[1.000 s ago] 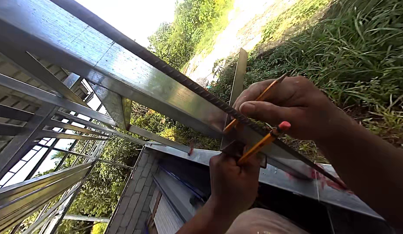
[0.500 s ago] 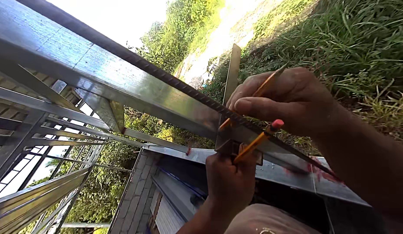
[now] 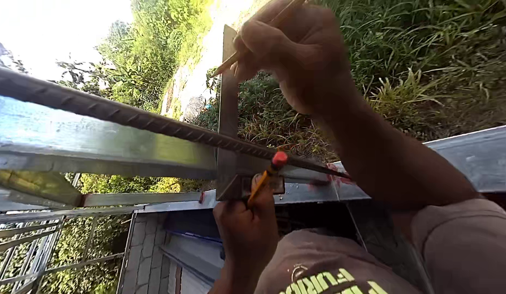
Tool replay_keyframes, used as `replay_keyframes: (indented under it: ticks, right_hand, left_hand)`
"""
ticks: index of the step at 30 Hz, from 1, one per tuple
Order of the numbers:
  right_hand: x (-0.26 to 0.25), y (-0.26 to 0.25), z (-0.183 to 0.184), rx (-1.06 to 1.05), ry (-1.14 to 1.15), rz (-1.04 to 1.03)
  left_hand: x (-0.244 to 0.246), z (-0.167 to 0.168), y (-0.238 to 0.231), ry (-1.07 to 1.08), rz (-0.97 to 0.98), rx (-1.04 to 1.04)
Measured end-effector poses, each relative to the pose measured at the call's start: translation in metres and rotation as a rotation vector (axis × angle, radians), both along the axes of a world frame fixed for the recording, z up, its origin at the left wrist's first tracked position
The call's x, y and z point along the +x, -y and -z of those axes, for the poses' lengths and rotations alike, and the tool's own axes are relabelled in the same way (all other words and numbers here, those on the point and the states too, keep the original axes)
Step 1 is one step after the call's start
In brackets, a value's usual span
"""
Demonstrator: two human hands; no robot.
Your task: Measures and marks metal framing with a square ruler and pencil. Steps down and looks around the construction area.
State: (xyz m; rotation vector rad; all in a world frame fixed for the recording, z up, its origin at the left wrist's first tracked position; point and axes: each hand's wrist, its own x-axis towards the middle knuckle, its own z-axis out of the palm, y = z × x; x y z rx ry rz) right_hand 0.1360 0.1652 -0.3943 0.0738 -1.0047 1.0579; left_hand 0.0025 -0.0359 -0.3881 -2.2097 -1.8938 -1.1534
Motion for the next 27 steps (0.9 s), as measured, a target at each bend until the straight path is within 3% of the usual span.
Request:
replay_keyframes:
  ticks: [8,14,19,27]
  right_hand:
    - [0.056,0.025,0.054,-0.397,-0.218,0.177]
    - [0.100,0.061,0.090,-0.487,-0.218,0.450]
    - [0.108,0.100,0.087,-0.538,-0.231,0.658]
    - [0.052,0.184,0.055,-0.512,-0.298,0.823]
  left_hand:
    - [-0.073,0.050,0.021,-0.027,0.343,-0.166]
    - [-0.156,0.075,0.044,0.005,0.488,-0.325]
    - [-0.223,0.096,0.086,0.037,0.432,-0.275]
    - [-0.332,0.158,0.162,0.264,0.283,-0.315]
